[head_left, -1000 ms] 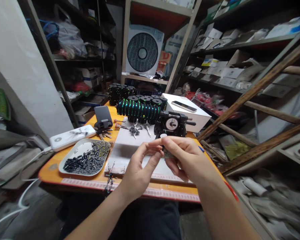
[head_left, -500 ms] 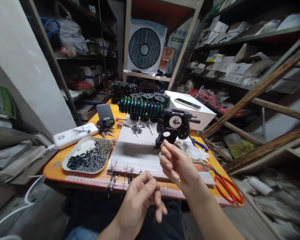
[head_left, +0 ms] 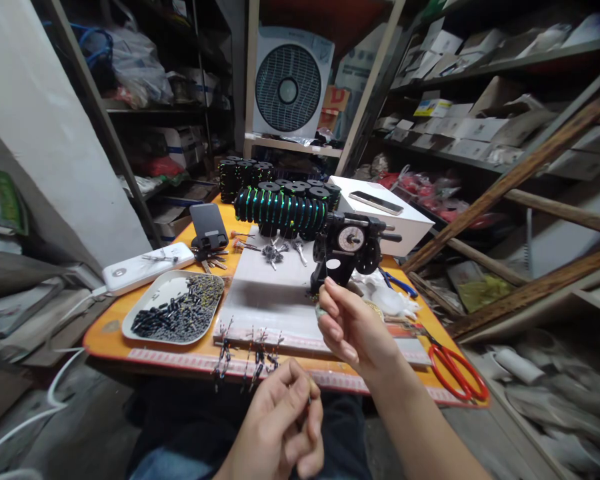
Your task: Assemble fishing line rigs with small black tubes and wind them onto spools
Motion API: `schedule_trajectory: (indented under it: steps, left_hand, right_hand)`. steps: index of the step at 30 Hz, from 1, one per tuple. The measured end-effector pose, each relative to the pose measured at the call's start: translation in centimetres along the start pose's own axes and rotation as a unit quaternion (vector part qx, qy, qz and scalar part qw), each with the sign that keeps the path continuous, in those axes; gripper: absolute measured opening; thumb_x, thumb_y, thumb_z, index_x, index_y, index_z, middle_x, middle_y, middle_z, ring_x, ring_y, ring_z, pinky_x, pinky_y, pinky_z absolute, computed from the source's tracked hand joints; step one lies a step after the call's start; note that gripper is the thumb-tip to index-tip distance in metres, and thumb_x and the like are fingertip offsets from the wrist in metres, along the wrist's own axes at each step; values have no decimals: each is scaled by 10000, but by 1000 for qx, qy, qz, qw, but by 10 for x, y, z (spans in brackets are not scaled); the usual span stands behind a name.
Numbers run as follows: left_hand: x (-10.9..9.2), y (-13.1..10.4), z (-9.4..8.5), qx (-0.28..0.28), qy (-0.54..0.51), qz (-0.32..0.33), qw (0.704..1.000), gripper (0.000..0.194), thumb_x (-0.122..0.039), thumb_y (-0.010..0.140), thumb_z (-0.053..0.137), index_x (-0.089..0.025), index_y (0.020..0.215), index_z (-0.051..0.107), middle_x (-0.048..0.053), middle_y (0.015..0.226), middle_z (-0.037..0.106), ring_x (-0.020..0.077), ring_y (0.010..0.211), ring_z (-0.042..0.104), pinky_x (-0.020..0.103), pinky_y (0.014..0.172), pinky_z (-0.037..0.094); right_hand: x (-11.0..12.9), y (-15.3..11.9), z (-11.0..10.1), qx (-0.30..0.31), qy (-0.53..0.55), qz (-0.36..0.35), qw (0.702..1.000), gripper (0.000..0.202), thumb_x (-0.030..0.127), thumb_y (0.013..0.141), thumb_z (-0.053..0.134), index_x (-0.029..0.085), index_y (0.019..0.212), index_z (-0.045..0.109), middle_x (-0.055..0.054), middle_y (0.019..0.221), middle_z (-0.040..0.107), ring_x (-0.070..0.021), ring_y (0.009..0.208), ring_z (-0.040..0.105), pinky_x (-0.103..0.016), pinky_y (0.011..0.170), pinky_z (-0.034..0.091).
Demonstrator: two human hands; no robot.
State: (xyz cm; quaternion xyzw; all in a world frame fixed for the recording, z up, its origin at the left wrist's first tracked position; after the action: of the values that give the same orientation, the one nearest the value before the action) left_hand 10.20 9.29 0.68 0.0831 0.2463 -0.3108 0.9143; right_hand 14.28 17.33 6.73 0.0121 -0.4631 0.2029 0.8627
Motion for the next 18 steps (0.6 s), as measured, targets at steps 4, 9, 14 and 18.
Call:
schedule_trajectory:
  steps: [4,9,14,18]
  left_hand:
    - [-14,-3,-3,-61,59,-17,996,227,-400,926,567,-178,884,537,-93,474,423,19,365,93,113,346,169]
    - [-25,-2,-4,-108,82,-9,991,221,-408,951,502,-192,910,528,-105,441,359,51,394,84,146,370,121]
    - [-22,0,0,-106,84,-39,990,327,-409,840,687,-197,771,447,-117,460,411,17,364,103,145,362,113]
    - [-20,-1,0,-97,80,-24,992,380,-447,808,714,-194,769,432,-106,485,500,-17,321,115,133,349,126]
  right_hand:
    - [2,-1,2,6,-5,-5,1000,423,459,823,666,179,592,451,46,404,539,-30,206,369,-88,211,233]
    - [3,-3,3,10,-16,-5,1000,420,470,835,646,180,599,454,41,411,548,-34,206,371,-94,213,234]
    - [2,-3,2,2,-38,-3,999,438,497,824,640,188,598,427,53,410,533,-23,205,346,-94,214,214]
    - [1,-2,1,-11,-78,-10,997,465,546,813,612,203,605,376,78,402,494,-16,206,308,-100,217,195]
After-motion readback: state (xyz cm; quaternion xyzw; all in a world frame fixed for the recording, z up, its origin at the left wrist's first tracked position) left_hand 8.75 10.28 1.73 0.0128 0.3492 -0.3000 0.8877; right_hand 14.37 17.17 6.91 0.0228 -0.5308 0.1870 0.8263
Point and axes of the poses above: each hand's wrist, its own y-axis towards the middle knuckle, its own z-axis out of the palm, x = y × z, the point moved 10 cm from there along y, towards the middle knuckle
